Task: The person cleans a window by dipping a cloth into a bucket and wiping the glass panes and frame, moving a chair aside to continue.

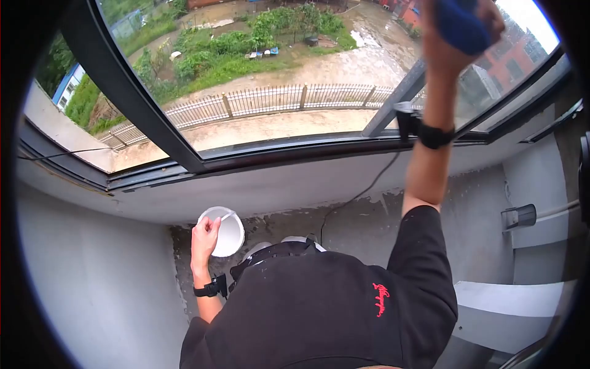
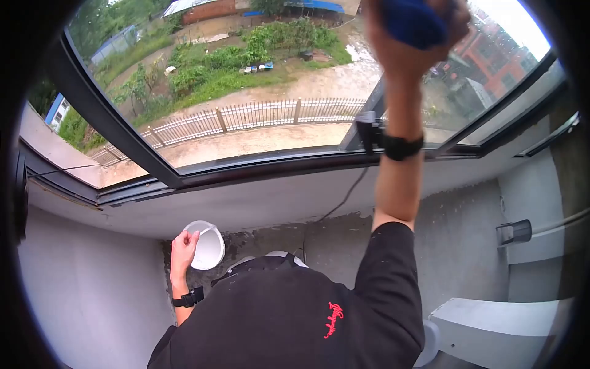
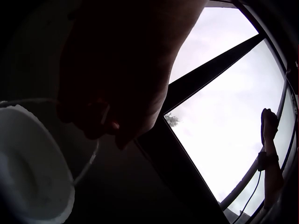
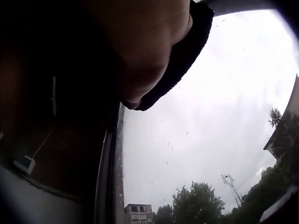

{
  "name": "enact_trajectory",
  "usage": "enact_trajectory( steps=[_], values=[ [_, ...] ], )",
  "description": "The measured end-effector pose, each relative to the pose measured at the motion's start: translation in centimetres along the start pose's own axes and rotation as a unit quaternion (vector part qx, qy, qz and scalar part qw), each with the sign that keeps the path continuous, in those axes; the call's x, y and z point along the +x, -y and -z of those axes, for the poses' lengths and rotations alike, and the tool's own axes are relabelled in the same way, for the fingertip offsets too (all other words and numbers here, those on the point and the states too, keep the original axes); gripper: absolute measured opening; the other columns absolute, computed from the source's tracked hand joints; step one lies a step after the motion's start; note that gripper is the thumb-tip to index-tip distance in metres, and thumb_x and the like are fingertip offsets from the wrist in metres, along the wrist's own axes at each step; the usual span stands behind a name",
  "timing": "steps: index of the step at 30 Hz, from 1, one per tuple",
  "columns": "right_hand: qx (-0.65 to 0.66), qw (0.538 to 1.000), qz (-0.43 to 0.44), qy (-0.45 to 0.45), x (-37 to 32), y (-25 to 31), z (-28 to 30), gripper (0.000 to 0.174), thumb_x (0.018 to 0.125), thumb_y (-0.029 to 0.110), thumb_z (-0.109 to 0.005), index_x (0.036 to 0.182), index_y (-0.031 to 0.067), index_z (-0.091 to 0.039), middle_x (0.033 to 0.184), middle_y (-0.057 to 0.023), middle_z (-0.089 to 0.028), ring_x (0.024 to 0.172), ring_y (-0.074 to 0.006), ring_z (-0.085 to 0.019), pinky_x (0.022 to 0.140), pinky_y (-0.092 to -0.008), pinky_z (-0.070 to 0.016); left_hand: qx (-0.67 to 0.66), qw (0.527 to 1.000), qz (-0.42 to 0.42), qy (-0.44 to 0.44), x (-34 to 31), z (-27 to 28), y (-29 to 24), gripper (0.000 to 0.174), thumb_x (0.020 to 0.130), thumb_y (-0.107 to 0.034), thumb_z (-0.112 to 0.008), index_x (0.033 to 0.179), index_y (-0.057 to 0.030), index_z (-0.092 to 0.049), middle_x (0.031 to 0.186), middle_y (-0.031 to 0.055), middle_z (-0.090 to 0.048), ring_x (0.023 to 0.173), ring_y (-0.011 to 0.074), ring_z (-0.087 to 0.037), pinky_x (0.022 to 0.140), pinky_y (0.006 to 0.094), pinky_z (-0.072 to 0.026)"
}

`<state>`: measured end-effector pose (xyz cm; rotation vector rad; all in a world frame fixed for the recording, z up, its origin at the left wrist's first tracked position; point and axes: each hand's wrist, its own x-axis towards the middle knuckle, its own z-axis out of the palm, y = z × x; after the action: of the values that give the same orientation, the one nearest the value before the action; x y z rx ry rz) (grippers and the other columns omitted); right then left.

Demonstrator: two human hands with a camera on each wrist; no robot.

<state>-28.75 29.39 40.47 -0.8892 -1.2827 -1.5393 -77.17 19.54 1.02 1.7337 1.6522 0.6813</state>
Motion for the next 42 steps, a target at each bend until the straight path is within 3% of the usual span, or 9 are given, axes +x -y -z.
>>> enact_trajectory(
  steps=[5,7,11,16,26,31,35,37,42],
  values=[
    [0.065,0.990,-0.067,0.103,-4.7,13.0,-1.5,0.066,0.081,0.053,-0.078,0.138,0.0258,-0.060,0.129,-0.0135,-0.052,0.117,-0.0339,-0.050,0.091,-0.0510,-0.0384,0.007,1.000,0.000,-0.015,0.1,2.0,1.5,0.042,0.096,-0.027,-0.073,0.077,0.0046,-0.053,0.061,0.0155,-0.049,0.056,0.0196,-0.042,0.056,0.0380,-0.0417],
    [0.135,0.987,-0.065,0.048,-5.6,20.1,-1.9,0.053,0.084,0.041,-0.071,0.136,0.0388,-0.059,0.126,-0.0103,-0.053,0.112,-0.0311,-0.053,0.089,-0.0506,-0.0372,0.005,0.999,-0.014,-0.033,0.0,2.6,2.2,0.042,0.096,-0.027,-0.072,0.077,0.0046,-0.053,0.061,0.0156,-0.048,0.056,0.0193,-0.041,0.055,0.0380,-0.0400],
    [0.199,0.965,0.046,0.163,-14.2,32.6,0.6,0.047,0.089,0.030,-0.064,0.134,0.0410,-0.058,0.132,-0.0046,-0.055,0.121,-0.0242,-0.052,0.097,-0.0480,-0.0379,-0.019,0.999,-0.003,-0.038,-0.7,3.2,3.5,0.043,0.097,-0.027,-0.072,0.076,0.0049,-0.052,0.060,0.0155,-0.047,0.056,0.0198,-0.039,0.054,0.0379,-0.0388],
    [0.209,0.952,0.069,0.212,-20.6,34.5,2.9,0.050,0.089,0.030,-0.065,0.135,0.0440,-0.057,0.138,-0.0005,-0.054,0.127,-0.0194,-0.051,0.103,-0.0440,-0.0363,-0.014,0.999,0.016,-0.036,-1.0,3.0,4.1,0.043,0.097,-0.026,-0.071,0.076,0.0057,-0.052,0.059,0.0151,-0.046,0.056,0.0201,-0.040,0.054,0.0383,-0.0389],
    [0.138,0.966,-0.085,0.202,-25.4,17.2,8.0,0.054,0.084,0.021,-0.077,0.132,0.0425,-0.064,0.135,-0.0106,-0.052,0.118,-0.0310,-0.054,0.095,-0.0474,-0.0445,-0.018,0.999,0.038,-0.017,-0.9,1.1,5.6,0.043,0.097,-0.026,-0.072,0.075,0.0053,-0.053,0.061,0.0125,-0.050,0.057,0.0178,-0.043,0.056,0.0373,-0.0402],
    [-0.003,0.974,-0.203,0.101,-30.1,3.7,9.8,0.061,0.089,0.017,-0.078,0.142,0.0050,-0.050,0.137,-0.0189,-0.050,0.128,-0.0388,-0.050,0.108,-0.0516,-0.0411,-0.020,0.998,0.058,-0.014,-0.3,-0.4,5.6,0.043,0.097,-0.026,-0.072,0.073,0.0042,-0.052,0.059,0.0072,-0.046,0.058,0.0137,-0.041,0.054,0.0348,-0.0381],
    [-0.053,0.923,-0.381,0.024,-32.1,-5.4,11.5,0.063,0.094,0.028,-0.075,0.141,-0.0034,-0.045,0.136,-0.0231,-0.052,0.124,-0.0386,-0.055,0.107,-0.0480,-0.0428,-0.015,0.998,0.057,-0.022,0.2,-0.8,4.2,0.044,0.097,-0.026,-0.072,0.072,0.0033,-0.052,0.058,0.0051,-0.045,0.057,0.0122,-0.039,0.053,0.0340,-0.0361],
    [-0.091,0.841,-0.533,-0.012,-32.7,-9.6,12.0,0.065,0.098,0.041,-0.070,0.138,-0.0051,-0.048,0.131,-0.0242,-0.058,0.118,-0.0388,-0.060,0.103,-0.0445,-0.0474,-0.019,0.998,0.054,-0.029,0.3,-0.8,4.2,0.044,0.098,-0.027,-0.072,0.072,0.0027,-0.051,0.058,0.0035,-0.044,0.057,0.0109,-0.038,0.052,0.0330,-0.0351],
    [-0.177,0.788,-0.590,0.028,-35.6,-18.8,14.2,0.070,0.098,0.060,-0.060,0.122,-0.0056,-0.063,0.117,-0.0191,-0.071,0.107,-0.0345,-0.069,0.095,-0.0436,-0.0521,-0.029,0.996,0.071,-0.046,0.2,-0.8,4.1,0.045,0.098,-0.029,-0.071,0.072,0.0006,-0.051,0.059,0.0003,-0.042,0.058,0.0089,-0.037,0.052,0.0312,-0.0332]
  ],
)
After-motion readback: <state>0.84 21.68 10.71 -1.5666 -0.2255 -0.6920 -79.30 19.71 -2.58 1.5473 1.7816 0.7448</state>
